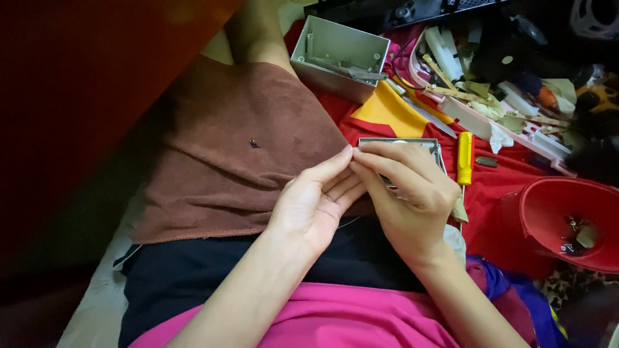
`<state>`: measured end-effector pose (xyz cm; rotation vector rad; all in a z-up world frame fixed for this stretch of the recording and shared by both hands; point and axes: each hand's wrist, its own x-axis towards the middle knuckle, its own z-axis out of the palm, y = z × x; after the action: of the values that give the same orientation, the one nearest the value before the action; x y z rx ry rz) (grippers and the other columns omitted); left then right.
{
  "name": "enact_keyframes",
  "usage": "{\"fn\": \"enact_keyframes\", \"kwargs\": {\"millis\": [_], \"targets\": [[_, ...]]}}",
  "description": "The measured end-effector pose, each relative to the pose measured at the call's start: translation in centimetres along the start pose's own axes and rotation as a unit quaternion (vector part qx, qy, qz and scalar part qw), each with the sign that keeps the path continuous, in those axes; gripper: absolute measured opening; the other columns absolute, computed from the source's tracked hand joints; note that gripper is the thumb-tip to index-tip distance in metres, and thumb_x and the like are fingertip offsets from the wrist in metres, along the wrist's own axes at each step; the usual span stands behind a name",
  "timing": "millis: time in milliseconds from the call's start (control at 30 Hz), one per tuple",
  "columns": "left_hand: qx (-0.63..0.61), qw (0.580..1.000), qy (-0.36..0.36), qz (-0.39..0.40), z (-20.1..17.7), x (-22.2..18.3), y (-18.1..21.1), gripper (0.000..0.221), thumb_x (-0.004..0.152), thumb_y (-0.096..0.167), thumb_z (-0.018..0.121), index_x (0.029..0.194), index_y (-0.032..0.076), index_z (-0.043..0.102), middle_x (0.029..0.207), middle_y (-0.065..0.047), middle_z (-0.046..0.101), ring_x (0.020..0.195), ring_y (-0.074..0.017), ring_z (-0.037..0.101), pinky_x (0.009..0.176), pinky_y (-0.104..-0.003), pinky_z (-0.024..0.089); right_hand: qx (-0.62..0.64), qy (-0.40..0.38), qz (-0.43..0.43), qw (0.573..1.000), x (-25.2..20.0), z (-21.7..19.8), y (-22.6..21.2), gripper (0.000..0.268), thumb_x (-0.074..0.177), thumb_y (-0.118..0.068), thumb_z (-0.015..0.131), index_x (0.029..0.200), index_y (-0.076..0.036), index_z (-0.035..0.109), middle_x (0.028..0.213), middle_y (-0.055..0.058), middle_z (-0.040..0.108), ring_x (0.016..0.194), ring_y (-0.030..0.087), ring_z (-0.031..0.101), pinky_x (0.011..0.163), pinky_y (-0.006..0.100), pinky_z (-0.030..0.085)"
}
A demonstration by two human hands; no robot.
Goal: The person lies back with a metal enclosure on their lap, unscrews and separates its panel and parts by hand, wipes a metal plate with a cloth, then picks through small screws and hardware in a red plastic basin, sorting pieces and fitting a round component into the panel.
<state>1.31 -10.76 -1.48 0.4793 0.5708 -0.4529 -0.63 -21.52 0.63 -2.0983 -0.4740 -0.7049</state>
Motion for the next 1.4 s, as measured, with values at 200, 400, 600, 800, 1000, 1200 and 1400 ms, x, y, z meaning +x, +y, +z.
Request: {"fn": "enact_keyframes", "kwargs": {"millis": [200,400,600,800,1000,1200,1400], "targets": [[0.037,0.999,0.024,0.012,0.5,-0.6,0.3,0.021,0.078,0.002,0.055,0.094,-0.011,0.057,0.089,-0.018,0.06,0.084,-0.0237,0.059,0.084,-0.032,0.049,-0.025,0.009,-0.015,1.0,-0.2,0.1,0.4,0.018,0.069,0.009,0.067,0.086,0.006,0.064,0.09,0.013,0.064,0.078,0.023,0.058,0.076,0.03,0.043],[0.073,0.996,0.033,0.039,0.5,-0.7,0.0,0.02,0.077,-0.001,0.055,0.093,-0.011,0.06,0.089,-0.019,0.061,0.084,-0.0251,0.06,0.086,-0.034,0.049,-0.019,-0.01,0.005,1.0,-0.4,-0.3,0.7,0.017,0.069,0.01,0.066,0.086,0.005,0.064,0.087,0.011,0.065,0.073,0.02,0.058,0.072,0.027,0.044],[0.082,0.994,0.056,0.036,1.1,-1.1,0.1,0.019,0.078,0.0,0.055,0.092,-0.011,0.06,0.088,-0.02,0.061,0.083,-0.0255,0.06,0.086,-0.034,0.05,-0.049,-0.02,-0.036,0.998,-0.4,-0.4,1.1,0.015,0.07,0.008,0.067,0.085,0.004,0.065,0.087,0.01,0.066,0.071,0.019,0.057,0.077,0.03,0.04],[0.085,0.993,0.072,0.032,1.7,-1.4,0.2,0.021,0.079,0.001,0.054,0.096,-0.011,0.06,0.092,-0.02,0.061,0.087,-0.0253,0.059,0.087,-0.034,0.049,-0.044,-0.026,-0.019,0.999,-0.2,-0.2,1.1,0.015,0.07,0.007,0.067,0.083,0.001,0.063,0.086,0.007,0.065,0.075,0.018,0.056,0.079,0.03,0.036],[0.086,0.995,0.047,0.038,1.1,-1.1,0.0,0.025,0.08,0.002,0.053,0.101,-0.011,0.057,0.094,-0.021,0.06,0.089,-0.0262,0.059,0.088,-0.034,0.048,-0.013,-0.021,0.003,1.0,-0.2,-0.1,1.2,0.016,0.069,0.008,0.065,0.084,0.002,0.064,0.087,0.008,0.065,0.075,0.019,0.057,0.078,0.028,0.038],[0.074,0.996,0.044,0.04,0.8,-0.6,-0.2,0.024,0.081,0.002,0.052,0.101,-0.01,0.056,0.096,-0.02,0.059,0.089,-0.0268,0.058,0.087,-0.034,0.048,-0.014,-0.022,0.008,1.0,-0.1,0.0,1.4,0.016,0.069,0.007,0.065,0.084,0.001,0.063,0.087,0.007,0.065,0.076,0.018,0.057,0.079,0.029,0.038],[0.115,0.992,0.048,0.035,2.0,-1.5,0.1,0.027,0.084,0.005,0.047,0.102,-0.013,0.055,0.099,-0.025,0.06,0.094,-0.0276,0.059,0.086,-0.032,0.047,0.017,-0.004,0.086,0.996,-0.4,-0.4,2.1,0.017,0.072,0.006,0.065,0.089,0.002,0.063,0.086,0.01,0.064,0.078,0.018,0.057,0.074,0.026,0.044]]}}
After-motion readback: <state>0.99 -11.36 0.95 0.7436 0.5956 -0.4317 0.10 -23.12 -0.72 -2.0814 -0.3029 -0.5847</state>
